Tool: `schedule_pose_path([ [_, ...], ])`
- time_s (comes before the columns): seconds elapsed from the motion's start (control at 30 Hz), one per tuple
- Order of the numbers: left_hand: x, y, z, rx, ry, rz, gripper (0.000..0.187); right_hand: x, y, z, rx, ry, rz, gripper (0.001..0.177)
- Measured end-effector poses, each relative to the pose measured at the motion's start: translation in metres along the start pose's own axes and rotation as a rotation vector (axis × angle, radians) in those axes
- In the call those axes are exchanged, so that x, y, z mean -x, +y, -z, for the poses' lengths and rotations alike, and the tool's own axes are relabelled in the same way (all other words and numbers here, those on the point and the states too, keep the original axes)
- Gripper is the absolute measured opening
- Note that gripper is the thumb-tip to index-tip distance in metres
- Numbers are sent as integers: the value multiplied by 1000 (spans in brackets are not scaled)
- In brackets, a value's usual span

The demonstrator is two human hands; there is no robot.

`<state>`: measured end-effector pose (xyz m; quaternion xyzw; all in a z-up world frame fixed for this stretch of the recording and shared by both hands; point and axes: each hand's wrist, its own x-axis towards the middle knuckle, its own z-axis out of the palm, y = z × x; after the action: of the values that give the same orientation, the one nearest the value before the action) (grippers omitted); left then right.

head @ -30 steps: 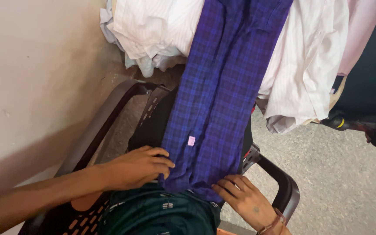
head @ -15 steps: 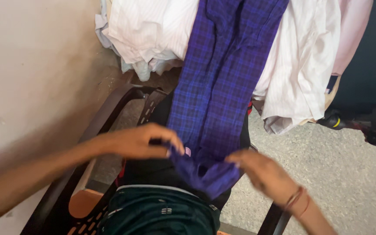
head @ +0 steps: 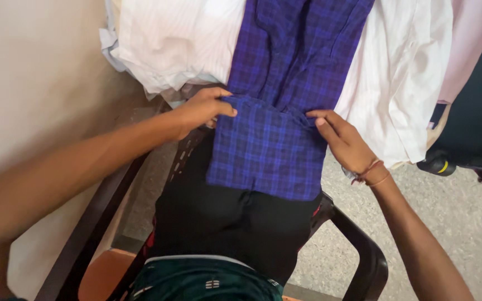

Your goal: The person buttons a shirt by hand and then folds it on their lap.

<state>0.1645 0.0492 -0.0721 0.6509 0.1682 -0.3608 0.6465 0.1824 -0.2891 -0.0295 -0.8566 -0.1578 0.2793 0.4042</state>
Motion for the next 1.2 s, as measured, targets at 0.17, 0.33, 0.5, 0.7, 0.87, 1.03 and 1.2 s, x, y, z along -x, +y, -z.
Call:
schedule_pose_path([
  [0.17, -7, -8, -6, -86, 86, -73, 35, -3, -7, -5, 179, 137, 118, 39],
  [0.33, -14, -17, -7, -147, 205, -423, 33, -9, 0, -5, 74, 163, 132, 34],
  [0.5, 7, -43, -21, -201, 458, -484, 71, 10, 15, -23, 328, 408, 188, 50],
  [0.7, 69, -63, -45, 30, 258, -48, 65, 71, -1, -50, -233, 161, -267, 70],
  [0.87, 102, -68, -51, -303, 224, -13, 55, 101, 6, -72, -243, 110, -351, 70],
  [1.03, 110, -80, -54, -188, 254, -198, 40, 107, 26, -81, -436, 140, -370, 59],
  [1.2, 129, -81, -53, -164, 156, -21, 29, 130, 34, -88, -552, 198, -315, 51],
])
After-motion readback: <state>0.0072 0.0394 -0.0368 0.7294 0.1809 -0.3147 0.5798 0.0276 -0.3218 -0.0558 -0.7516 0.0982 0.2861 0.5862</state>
